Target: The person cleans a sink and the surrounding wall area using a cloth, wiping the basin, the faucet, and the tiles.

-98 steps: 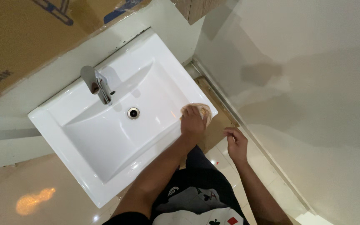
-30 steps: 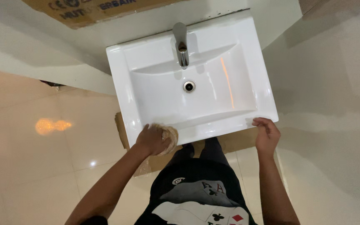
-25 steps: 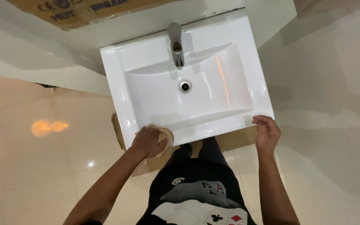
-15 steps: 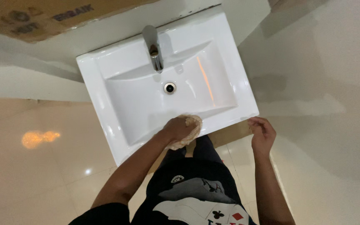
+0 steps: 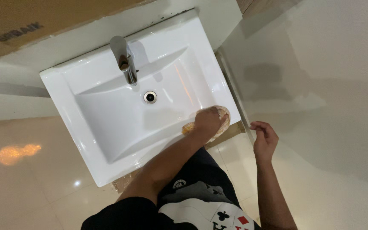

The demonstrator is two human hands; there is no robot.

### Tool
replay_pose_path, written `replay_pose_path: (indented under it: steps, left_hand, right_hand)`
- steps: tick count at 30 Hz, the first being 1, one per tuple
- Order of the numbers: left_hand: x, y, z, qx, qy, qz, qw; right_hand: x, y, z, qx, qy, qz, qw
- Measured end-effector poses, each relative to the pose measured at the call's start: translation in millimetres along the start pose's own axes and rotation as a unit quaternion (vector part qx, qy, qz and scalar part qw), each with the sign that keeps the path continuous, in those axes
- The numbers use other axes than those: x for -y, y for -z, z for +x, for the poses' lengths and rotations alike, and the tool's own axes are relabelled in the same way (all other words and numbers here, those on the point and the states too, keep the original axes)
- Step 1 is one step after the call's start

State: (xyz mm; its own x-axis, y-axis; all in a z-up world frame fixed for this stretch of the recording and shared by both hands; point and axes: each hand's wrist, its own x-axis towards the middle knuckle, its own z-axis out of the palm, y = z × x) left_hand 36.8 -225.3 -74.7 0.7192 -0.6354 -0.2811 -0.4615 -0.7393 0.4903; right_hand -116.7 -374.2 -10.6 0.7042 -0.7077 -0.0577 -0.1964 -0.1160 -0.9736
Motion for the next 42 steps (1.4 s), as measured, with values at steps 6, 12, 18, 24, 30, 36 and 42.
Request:
replay_pose_path:
  steps: [6,12,18,24,30,36,42]
  left_hand:
    - [5,-11,-22,-0.102,-0.223,0.123,0.962]
    - [29,41,-59,-0.013,-0.149,0.006,0.989]
    - [85,47,-17,0.244,0.096,-0.065,0.963]
    - [123,-3,31,0.13,0.193,-0.029,0.972]
    - [145,-13,51,-0.083,0.082,0.213,0.97]
    - [177,34,90,-0.231,0.186,0.177,0.938]
    - [161,21,86,-0.194,0.163,0.051,0.966]
  right_hand:
    - [-1,2,24,0.034,0.032,-0.014,0.999]
    - [-7,5,41,0.051,0.044,-0.005,0.998]
    - [-21,12,49,0.06,0.029,-0.006,0.998]
    - [-21,13,61,0.066,0.033,-0.023,0.997]
    - [-17,28,66,0.046,0.014,-0.079,0.996]
    - [-16,31,79,0.047,0.026,-0.068,0.996]
    - [-24,30,96,0.041,0.021,-0.093,0.995]
